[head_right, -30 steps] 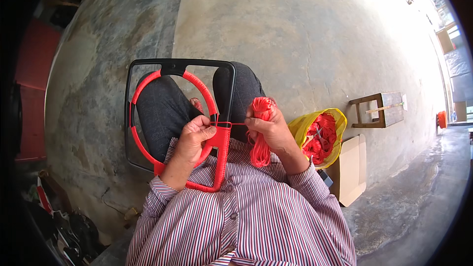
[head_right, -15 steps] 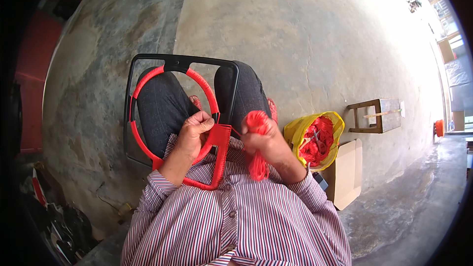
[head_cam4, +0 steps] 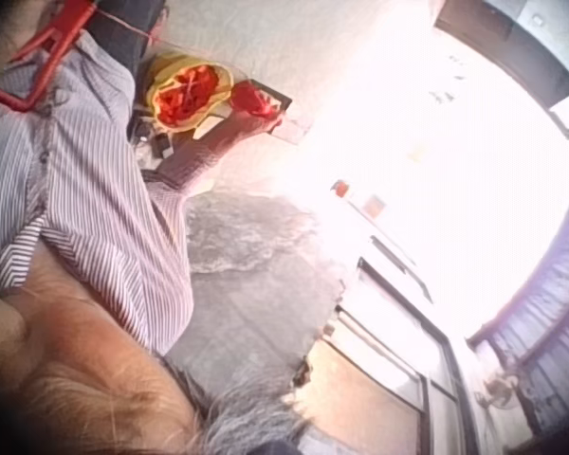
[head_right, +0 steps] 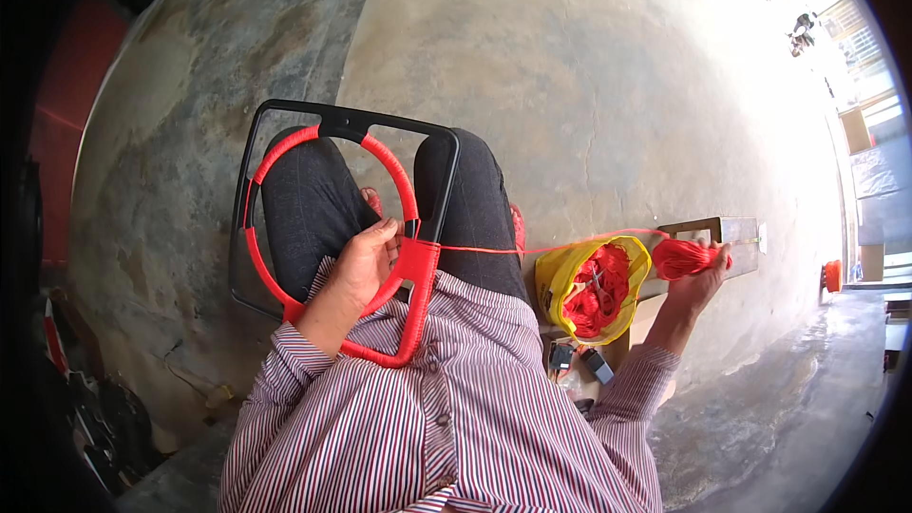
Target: Winding red thread around a circular frame while sitting on the floor.
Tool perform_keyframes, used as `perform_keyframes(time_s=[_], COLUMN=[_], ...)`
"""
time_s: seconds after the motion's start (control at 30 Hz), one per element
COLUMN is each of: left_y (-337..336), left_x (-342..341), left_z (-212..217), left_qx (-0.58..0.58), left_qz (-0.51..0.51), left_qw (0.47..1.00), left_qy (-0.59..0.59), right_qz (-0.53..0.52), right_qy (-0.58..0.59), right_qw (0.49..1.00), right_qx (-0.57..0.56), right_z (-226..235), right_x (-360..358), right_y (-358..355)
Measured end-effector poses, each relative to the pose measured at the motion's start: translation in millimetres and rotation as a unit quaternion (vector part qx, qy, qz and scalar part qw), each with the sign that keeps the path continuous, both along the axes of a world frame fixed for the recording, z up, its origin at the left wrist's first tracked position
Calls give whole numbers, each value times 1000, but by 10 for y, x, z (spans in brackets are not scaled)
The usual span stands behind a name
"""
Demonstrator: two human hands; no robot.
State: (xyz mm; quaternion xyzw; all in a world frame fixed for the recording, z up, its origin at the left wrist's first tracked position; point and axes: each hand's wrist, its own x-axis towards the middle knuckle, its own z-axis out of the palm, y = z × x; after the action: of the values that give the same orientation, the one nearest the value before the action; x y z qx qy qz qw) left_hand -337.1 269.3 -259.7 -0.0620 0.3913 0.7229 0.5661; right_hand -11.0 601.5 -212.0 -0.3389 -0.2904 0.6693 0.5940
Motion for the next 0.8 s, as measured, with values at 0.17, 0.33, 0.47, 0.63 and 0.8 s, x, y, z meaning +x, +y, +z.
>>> perform_keyframes(time_s=[0.17,0.33,0.47,0.63,0.8], left_y=[-9,85,42,46,-23], left_x=[-5,107,118,100,233], left_z=[42,530,282,238,357], left_qx=[69,152,115,-41,5], left_qz=[8,-4,-14,87,104], left_qw=[997,988,993,990,893], left_qy=[-32,-43,-30,108,437], right_qz=[451,586,561,430,295], right_qy=[-231,-421,-276,-226,-391], right_qw=[861,573,730,857,640], right_qx=[46,390,276,175,593], right_z=[11,167,-21,-199,152], right_x=[-685,-1718,-1883,-1895,-2204], right_y=[-1017,-1726,-1720,-1596,-1901])
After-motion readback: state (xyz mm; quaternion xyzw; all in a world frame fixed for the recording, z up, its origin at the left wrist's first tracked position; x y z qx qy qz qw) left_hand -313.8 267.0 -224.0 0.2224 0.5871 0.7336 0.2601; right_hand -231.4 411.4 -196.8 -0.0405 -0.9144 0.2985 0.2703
